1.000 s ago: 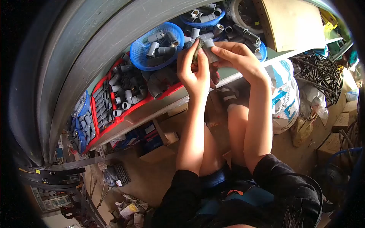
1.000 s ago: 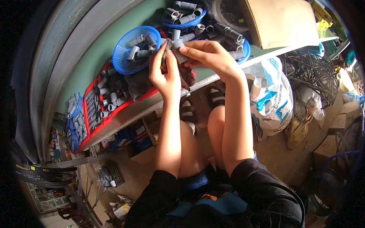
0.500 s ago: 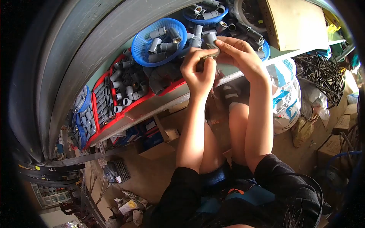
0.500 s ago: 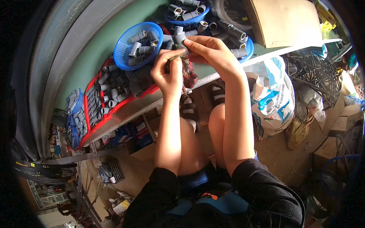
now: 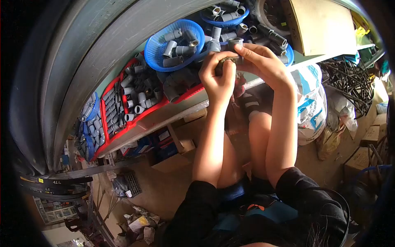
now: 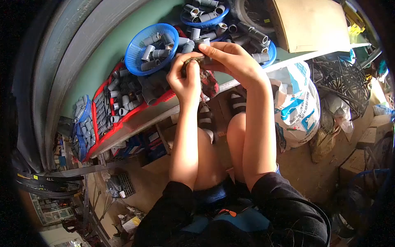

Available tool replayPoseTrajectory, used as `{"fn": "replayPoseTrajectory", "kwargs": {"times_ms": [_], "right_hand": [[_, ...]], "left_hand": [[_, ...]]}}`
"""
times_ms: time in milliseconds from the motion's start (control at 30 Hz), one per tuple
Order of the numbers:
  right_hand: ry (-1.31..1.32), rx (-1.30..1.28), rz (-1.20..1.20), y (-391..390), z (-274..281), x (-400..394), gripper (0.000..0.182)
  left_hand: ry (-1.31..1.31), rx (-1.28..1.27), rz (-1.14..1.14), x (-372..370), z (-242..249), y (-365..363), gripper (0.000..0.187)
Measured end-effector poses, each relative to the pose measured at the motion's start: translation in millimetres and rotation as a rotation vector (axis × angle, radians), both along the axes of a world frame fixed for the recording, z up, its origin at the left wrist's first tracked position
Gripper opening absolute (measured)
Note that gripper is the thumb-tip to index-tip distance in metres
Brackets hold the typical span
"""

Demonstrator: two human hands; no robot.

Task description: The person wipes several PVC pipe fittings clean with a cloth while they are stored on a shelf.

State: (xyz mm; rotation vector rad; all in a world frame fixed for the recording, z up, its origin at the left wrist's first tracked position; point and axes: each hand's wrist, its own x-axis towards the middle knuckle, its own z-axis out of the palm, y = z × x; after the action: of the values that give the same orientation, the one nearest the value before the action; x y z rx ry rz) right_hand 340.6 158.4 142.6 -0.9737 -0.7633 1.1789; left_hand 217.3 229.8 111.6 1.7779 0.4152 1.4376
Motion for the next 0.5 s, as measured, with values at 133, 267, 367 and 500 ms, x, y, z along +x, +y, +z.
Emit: {"fn": "replayPoseTrajectory", "kwargs": {"times_ms": [133,267,367,500], "right_hand": [[-0.065,-0.023,0.128,-4,1,5,0.037],[0.045,-0.008,-0.084,0,-2,1,0.035],[0.072,0.026,-0.016,1,-7,5,0.034],[0.016,-0.042,-0.007,-1,-3,4,0.032]], "left_hand": [[-0.123,-0.038,0.103,8,11,-4,0.018],[-0.021,-0.095,-0.093,-5,5,0,0.018],[0.022,0.039,-0.063,-3,3,-1,0.017],[-0.015,0.054,0.097,3,5,-2,0.019]]}}
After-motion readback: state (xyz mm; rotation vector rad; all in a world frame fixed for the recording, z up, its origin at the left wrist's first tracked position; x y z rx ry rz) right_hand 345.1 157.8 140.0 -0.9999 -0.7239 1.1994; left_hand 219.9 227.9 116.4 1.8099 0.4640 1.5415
